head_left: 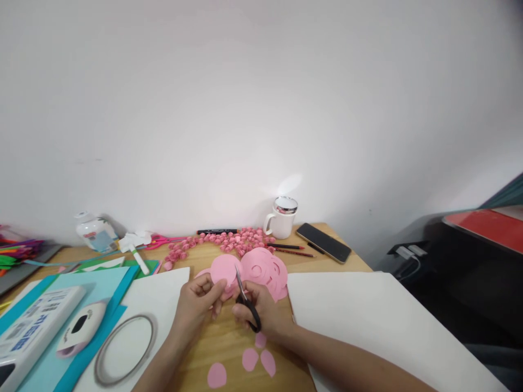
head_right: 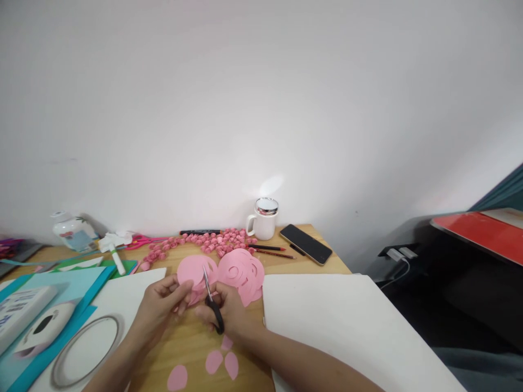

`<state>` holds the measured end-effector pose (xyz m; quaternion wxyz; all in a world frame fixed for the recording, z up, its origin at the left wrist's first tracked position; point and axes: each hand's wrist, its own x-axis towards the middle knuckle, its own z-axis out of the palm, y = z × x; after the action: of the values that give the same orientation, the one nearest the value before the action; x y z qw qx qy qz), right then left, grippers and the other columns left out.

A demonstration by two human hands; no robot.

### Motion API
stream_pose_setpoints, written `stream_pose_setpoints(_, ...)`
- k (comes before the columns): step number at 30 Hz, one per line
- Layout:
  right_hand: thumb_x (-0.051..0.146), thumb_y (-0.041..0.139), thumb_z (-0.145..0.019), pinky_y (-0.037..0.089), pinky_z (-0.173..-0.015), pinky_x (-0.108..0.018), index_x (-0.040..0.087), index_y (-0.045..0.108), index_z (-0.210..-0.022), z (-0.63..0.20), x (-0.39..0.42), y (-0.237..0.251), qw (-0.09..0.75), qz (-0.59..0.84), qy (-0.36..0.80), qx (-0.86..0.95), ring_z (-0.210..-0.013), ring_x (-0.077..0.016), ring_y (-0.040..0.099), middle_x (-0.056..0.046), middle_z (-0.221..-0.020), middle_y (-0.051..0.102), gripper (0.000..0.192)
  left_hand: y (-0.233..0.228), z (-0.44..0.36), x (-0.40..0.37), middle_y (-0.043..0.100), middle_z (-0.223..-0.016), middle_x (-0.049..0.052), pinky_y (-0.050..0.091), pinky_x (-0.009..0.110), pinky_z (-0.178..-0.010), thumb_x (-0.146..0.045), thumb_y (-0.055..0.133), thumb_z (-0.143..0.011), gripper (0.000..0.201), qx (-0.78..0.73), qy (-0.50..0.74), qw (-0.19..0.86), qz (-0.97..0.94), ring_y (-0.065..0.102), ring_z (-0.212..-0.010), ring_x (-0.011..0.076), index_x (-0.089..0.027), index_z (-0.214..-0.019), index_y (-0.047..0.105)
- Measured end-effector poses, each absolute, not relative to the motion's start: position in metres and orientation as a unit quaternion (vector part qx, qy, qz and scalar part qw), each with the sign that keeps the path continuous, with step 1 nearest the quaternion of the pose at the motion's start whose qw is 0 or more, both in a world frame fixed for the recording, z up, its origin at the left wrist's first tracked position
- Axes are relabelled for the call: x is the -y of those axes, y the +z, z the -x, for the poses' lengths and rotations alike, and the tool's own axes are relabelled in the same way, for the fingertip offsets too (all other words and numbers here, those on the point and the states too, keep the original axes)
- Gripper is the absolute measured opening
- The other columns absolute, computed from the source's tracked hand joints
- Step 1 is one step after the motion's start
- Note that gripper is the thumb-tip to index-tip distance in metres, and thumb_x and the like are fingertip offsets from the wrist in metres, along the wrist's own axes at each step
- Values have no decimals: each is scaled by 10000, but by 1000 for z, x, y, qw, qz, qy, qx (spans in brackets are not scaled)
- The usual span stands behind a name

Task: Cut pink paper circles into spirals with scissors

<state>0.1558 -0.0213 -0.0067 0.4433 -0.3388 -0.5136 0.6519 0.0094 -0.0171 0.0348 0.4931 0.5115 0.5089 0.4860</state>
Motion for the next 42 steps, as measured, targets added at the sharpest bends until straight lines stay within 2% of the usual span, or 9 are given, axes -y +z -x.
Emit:
stream_pose_setpoints(9,303,686,-644,288,-343,-163,180,479,-687,-157,22,-9,442,329,649,525,-346,-58,419,85,-454,512,244,36,-11,18,548,-412,-41,277,151,-338,-375,672,-679,285,-492,511,519,-477,407,-313,47,-148,-563,546)
stream_pose_setpoints(16,359,736,-617,333,-360,-171,182,472,-738,-156,20,-17,409,307,670,538,-383,-70,451,84,-505,489,340,39,-15,19,462,-314,-49,243,161,-326,-381,698,-627,341,-506,496,500,-499,358,-286,49,-139,-461,525)
stream_pose_setpoints(25,317,836,-472,323,-474,-190,181,464,-755,-156,19,-9,467,282,650,529,-549,-90,439,71,-596,465,487,43,-16,23,446,-314,-56,218,167,-336,-355,694,-625,303,-518,438,498,-539,341,-294,50,-140,-481,535)
stream_pose_setpoints(32,394,816,-489,287,-456,-189,182,482,-747,-156,20,-4,456,276,663,526,-507,-73,393,61,-602,493,472,40,-14,21,446,-329,-60,209,167,-334,-390,667,-649,297,-520,440,505,-530,329,-295,48,-145,-529,549)
stream_pose_setpoints(42,349,779,-564,307,-379,-161,168,520,-749,-156,20,-9,453,298,657,523,-398,-47,399,87,-519,474,366,37,-11,19,451,-322,-56,225,165,-326,-424,660,-647,338,-528,454,486,-528,333,-289,48,-149,-504,527)
